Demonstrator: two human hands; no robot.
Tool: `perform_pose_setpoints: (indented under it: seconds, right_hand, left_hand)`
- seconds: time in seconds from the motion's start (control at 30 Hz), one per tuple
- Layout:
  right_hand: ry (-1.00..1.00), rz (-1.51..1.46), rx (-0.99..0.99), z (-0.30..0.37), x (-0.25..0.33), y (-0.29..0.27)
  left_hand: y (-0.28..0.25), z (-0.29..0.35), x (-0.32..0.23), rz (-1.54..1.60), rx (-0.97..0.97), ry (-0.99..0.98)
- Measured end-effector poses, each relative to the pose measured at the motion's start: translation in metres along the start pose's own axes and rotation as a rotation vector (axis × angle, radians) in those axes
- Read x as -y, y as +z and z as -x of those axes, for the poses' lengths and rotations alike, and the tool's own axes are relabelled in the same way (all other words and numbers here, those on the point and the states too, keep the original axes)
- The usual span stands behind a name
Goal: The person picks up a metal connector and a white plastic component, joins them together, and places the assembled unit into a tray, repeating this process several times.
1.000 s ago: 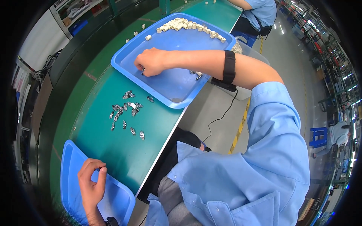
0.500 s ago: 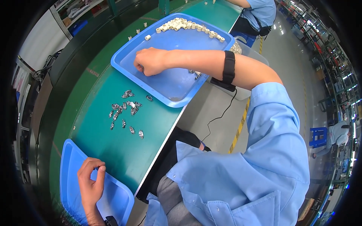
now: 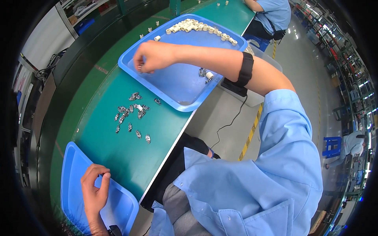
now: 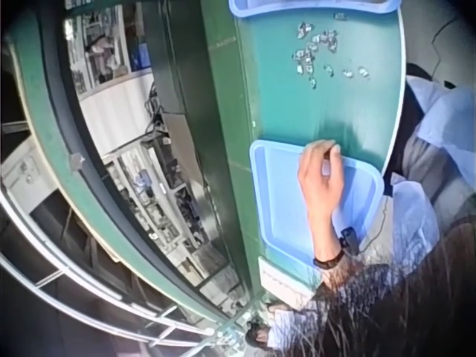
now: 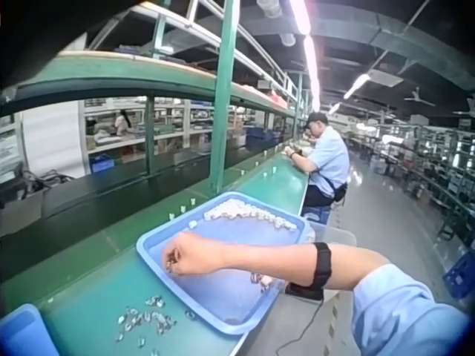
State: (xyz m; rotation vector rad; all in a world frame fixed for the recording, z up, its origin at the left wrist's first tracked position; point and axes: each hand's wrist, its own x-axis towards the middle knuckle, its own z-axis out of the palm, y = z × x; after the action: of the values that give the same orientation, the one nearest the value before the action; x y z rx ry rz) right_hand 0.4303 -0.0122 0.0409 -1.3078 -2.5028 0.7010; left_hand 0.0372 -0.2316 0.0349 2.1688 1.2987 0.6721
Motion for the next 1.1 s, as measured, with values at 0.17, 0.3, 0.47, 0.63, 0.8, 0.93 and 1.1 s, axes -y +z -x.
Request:
perform_pose_setpoints:
  seconds: [0.17,0.3,0.47,0.63,0.8,0.93,1.1]
  right_hand:
    - [-0.402,0.003,0.158,-0.009,0.044,0.014]
    - [-0.343,0.037,0.245,0.001,0.042,0.002]
    - [-0.034,0.399,0.133,0.032,-0.027,-0.043]
    - [0.398,0.457,0.244,0.098,-0.044,-0.032]
    - [0.380,0.432,0.195,0.127,-0.044,-0.030]
    - [0.338,0.269,0.158,0.126,-0.056,-0.023]
    - [0.219,0.223,0.111,0.125,-0.066,-0.021]
  left_hand:
    - [0.002,-0.002,-0.001,0.011,0.034,0.004]
    - [0.002,-0.005,0.003,0.002,0.060,0.048]
    - [0.002,-0.004,-0.006,0.024,0.056,0.024]
    - [0.005,-0.009,-0.003,0.035,0.065,0.067]
    - [0.008,-0.013,-0.003,0.027,0.098,0.076]
    - [0.008,-0.012,-0.003,0.016,0.104,0.075]
    - [0.006,-0.008,-0.007,-0.005,0.102,0.063]
